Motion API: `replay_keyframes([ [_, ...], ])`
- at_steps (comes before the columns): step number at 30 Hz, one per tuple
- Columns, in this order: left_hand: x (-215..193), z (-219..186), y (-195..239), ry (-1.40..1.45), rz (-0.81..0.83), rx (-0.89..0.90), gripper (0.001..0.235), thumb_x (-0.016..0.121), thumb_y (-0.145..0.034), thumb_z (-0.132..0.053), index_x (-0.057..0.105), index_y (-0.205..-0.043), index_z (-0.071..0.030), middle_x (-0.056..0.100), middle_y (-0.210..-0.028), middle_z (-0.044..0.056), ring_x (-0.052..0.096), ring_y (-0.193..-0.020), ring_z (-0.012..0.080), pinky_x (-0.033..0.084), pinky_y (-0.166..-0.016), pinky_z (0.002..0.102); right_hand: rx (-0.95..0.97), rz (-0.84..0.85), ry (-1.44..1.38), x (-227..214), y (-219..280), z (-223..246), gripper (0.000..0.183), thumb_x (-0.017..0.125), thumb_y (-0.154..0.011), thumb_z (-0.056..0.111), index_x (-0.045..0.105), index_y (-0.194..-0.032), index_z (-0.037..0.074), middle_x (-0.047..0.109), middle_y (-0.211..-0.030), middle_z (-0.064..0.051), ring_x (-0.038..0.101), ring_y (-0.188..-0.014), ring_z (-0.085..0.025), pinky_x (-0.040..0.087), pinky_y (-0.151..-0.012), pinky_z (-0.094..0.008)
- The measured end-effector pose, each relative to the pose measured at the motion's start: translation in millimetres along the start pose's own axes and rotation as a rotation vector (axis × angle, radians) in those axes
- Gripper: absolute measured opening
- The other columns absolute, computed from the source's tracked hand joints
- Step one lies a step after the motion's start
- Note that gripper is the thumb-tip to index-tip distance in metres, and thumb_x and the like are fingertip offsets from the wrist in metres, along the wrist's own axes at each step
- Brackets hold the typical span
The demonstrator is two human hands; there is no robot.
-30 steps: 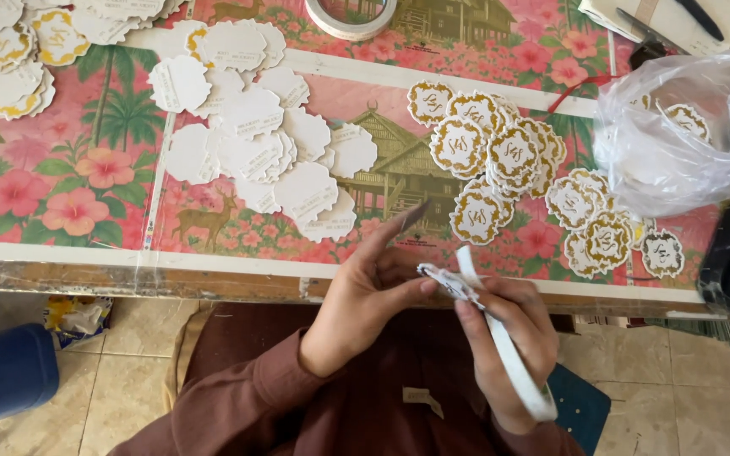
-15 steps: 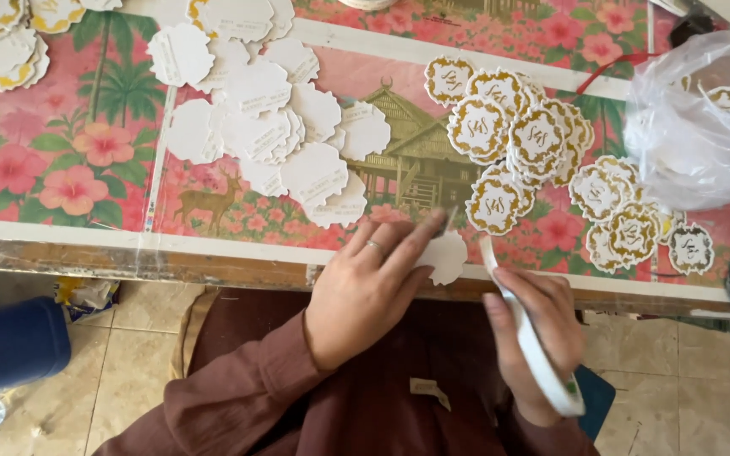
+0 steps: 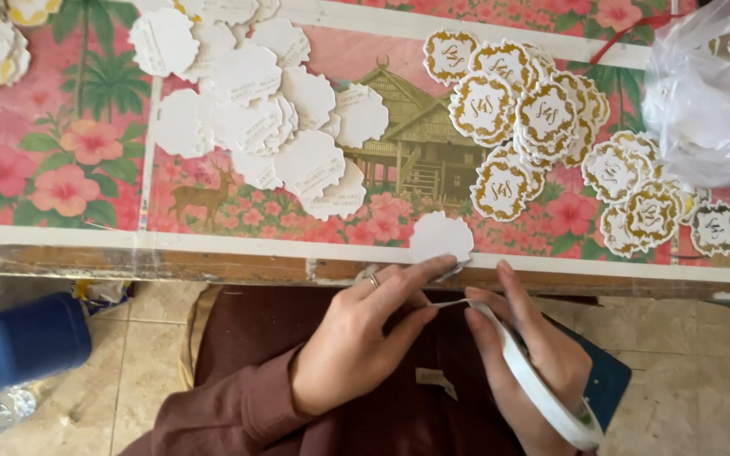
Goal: Applying double-sided tape to the back of decorative paper cutouts in a print shop finishing area.
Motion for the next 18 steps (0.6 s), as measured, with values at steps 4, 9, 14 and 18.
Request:
replay_keyframes([
  [4,-3.4,-3.8,4.0,0.038,0.034,0.004,0.044,0.056,-0.095,-0.004,0.043,-0.137,-0.006,0.057,-0.087,0.004,0.059,-0.081,0.0177,0.049,-0.086,0.028,-0.052,-0.095,0.003,-6.1,2.4,6.0,0.05,0.07,-0.087,0.013,0.053,-0.133,0.006,0.072,-0.101,-0.002,0.069,-0.096,-0.009,0.05,-0.083,-0.022],
  [9,-17.0,7.1,7.8,-0.068,-0.05,0.002,0.06,0.059,-0.093,-0.004,0.028,-0.144,-0.004,0.063,-0.094,0.003,0.063,-0.08,0.0161,0.05,-0.085,0.027,-0.295,-0.044,-0.279,0.1,-2.7,28.8,0.012,0.066,-0.082,-0.003,0.064,-0.094,-0.004,0.07,-0.091,-0.013,0.064,-0.071,-0.022,0.051,-0.072,-0.031],
  [14,-25.8,4.5,14.7,-0.507,-0.208,0.182,0.072,0.061,-0.099,-0.009,0.008,-0.144,0.011,0.039,-0.148,0.024,0.059,-0.128,0.0376,0.051,-0.104,0.038,0.125,-0.065,-0.284,6.0,-10.4,-19.4,0.018,0.058,-0.092,0.009,0.067,-0.106,0.003,0.069,-0.089,-0.009,0.066,-0.079,-0.015,0.05,-0.076,-0.024],
  [18,-13.8,-0.6,16.4,-0.52,-0.15,0.398,0.05,0.061,-0.096,-0.004,0.034,-0.134,0.012,0.057,-0.126,0.029,0.062,-0.115,0.0423,0.051,-0.105,0.051,0.141,-0.035,-0.312,16.3,-20.1,-23.9,0.021,0.059,-0.092,0.01,0.067,-0.108,0.001,0.069,-0.109,-0.009,0.065,-0.1,-0.015,0.051,-0.089,-0.026],
])
Point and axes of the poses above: each hand's wrist, its own y-axis away from the middle knuckle, its own x-axis out of the palm, z = x × y, the point moved 10 cm from there along -y, towards the middle knuckle
